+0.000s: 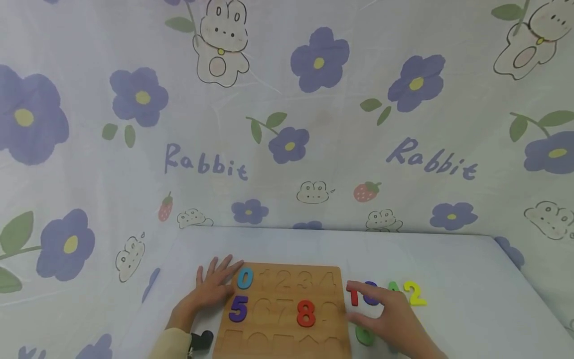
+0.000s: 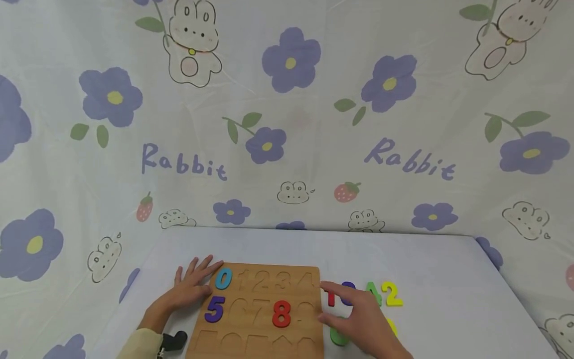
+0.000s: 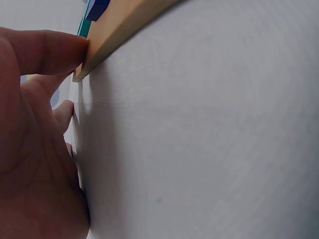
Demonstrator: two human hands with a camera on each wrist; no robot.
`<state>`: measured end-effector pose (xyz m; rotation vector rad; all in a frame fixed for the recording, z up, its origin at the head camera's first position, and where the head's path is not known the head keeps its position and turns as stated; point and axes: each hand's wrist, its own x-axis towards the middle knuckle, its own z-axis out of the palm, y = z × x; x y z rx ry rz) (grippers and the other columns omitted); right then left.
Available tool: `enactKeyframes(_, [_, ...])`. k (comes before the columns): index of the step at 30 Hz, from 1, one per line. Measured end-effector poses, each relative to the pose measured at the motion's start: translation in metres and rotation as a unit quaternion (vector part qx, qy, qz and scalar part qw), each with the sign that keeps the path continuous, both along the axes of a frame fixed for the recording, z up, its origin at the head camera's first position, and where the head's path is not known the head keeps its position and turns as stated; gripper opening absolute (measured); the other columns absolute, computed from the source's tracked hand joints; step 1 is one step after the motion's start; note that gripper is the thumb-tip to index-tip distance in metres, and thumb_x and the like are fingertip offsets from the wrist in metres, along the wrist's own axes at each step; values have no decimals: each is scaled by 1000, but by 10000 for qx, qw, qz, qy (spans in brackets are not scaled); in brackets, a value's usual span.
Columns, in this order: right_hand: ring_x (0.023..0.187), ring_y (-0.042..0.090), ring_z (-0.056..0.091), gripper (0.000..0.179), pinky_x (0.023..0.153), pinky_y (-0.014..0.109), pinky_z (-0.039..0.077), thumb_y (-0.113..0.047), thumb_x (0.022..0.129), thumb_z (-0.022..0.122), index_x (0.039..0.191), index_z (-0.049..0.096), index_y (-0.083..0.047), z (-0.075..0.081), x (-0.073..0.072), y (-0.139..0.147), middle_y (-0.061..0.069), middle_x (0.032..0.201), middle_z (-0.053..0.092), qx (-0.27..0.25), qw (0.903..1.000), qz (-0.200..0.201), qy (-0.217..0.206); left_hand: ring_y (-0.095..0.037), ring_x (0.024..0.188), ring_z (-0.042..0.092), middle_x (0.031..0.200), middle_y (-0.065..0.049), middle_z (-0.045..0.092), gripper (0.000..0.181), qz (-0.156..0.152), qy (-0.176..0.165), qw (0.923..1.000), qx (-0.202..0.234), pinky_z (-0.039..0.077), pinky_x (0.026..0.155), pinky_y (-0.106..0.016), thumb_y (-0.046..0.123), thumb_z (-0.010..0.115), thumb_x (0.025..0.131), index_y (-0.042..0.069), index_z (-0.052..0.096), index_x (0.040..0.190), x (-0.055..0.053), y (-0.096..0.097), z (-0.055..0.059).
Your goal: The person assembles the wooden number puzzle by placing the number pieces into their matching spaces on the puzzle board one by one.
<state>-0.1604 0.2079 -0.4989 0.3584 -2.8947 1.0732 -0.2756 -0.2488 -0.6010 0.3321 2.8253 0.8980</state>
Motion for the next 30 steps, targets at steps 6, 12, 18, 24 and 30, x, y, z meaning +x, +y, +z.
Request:
enactKeyframes(6, [128, 33, 74, 64, 104, 61, 61, -42, 87, 92, 146, 72, -26, 5, 9, 40, 2, 140, 78, 299, 9991, -91, -291, -54, 168, -4, 183, -15, 22, 78, -17, 40, 10000, 27, -19, 125, -79, 21, 65, 92, 24, 48, 167, -2, -1, -3])
enactKeyframes(12, [133, 39, 70, 67, 107, 64, 58, -44, 86, 92, 146, 72, -23, 3, 16, 78, 8, 143, 75, 543, 9967, -119, -590, -54, 169, -3, 183, -14, 22, 77, -1, 52, 10000, 44, -19, 126, -78, 21, 65, 92, 24, 49, 167, -2, 0, -4])
enactKeyframes(18, [134, 43, 67, 73, 106, 68, 57, -51, 87, 90, 151, 68, -24, -2, 17, 107, 10, 148, 72, 873, 9895, -318, -1111, -55, 168, -2, 183, -16, 23, 76, -3, 87, 10000, 34, -18, 125, -79, 21, 65, 92, 23, 49, 167, 0, 1, -1])
enactKeyframes(24, [134, 45, 67, 74, 103, 68, 59, -50, 87, 89, 152, 67, -20, -5, 17, 126, 12, 148, 72, 975, 9877, -289, -1187, -55, 168, -2, 183, -17, 23, 76, -21, 103, 9999, 9, -17, 125, -79, 21, 64, 92, 22, 48, 167, 1, 1, 1])
enactKeyframes(30, [136, 47, 65, 72, 103, 67, 59, -46, 88, 90, 151, 68, -20, -9, 19, 133, 12, 149, 71, 897, 9854, -324, -1414, -55, 168, -2, 183, -17, 23, 76, -34, 104, 9999, 29, -18, 125, -79, 21, 64, 92, 22, 48, 167, 1, 1, 0])
